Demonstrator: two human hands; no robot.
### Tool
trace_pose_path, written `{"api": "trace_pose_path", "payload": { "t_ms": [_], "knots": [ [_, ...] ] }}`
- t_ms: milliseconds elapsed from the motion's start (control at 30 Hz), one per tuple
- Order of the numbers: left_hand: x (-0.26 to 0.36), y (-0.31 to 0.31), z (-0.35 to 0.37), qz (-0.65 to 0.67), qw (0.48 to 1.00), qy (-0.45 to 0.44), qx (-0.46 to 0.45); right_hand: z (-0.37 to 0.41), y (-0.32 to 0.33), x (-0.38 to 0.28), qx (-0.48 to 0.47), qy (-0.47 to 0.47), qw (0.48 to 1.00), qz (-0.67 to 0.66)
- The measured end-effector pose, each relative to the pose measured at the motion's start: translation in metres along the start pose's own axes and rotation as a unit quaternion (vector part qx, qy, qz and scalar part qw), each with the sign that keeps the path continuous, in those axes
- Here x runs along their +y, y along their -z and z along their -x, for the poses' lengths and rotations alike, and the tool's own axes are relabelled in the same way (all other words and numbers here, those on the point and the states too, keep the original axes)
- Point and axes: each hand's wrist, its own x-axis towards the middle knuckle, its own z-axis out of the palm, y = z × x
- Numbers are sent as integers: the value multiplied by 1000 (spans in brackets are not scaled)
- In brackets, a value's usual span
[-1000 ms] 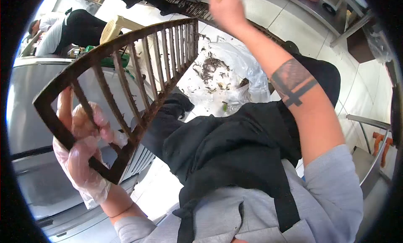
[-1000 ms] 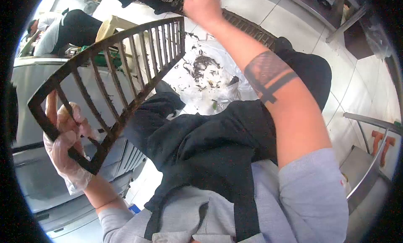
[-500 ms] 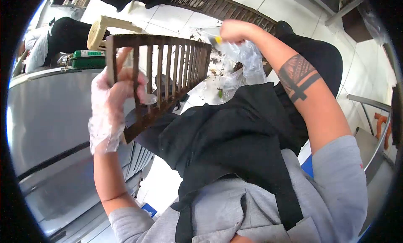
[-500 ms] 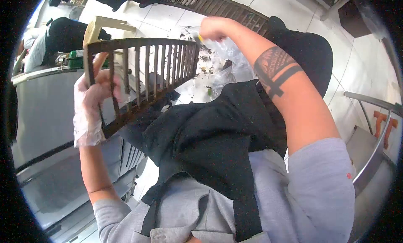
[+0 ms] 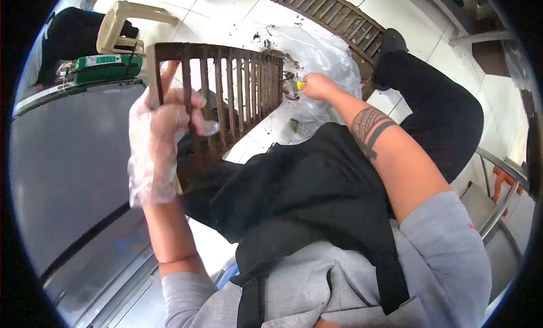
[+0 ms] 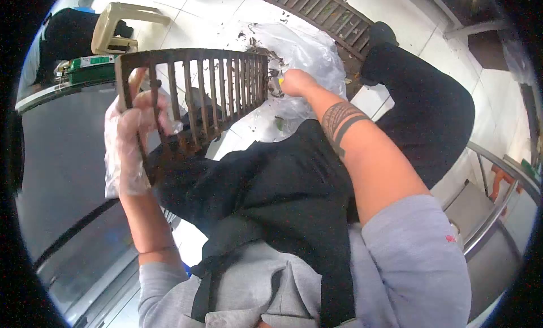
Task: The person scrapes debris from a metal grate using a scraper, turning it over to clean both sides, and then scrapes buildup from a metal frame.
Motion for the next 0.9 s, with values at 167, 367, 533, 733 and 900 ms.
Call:
{"api": "trace_pose_path", "payload": {
  "t_ms": [167, 367, 533, 733, 900],
  "knots": [
    [-9, 11, 14, 96, 991, -45, 88, -28, -33, -16, 13, -21, 994, -104],
    [-1, 36, 15, 120, 989, -29, 86, -26, -20, -33, 45, -66, 994, -80],
    [-9, 52, 10, 126, 990, -23, 58, -17, -9, -45, 56, -85, 994, -50],
    [-6, 63, 22, 124, 990, -7, 63, -32, -36, -56, 48, -18, 995, -90],
    [-10, 72, 20, 138, 989, -6, 49, -12, -29, -65, 172, -44, 970, -166]
  ]
}}
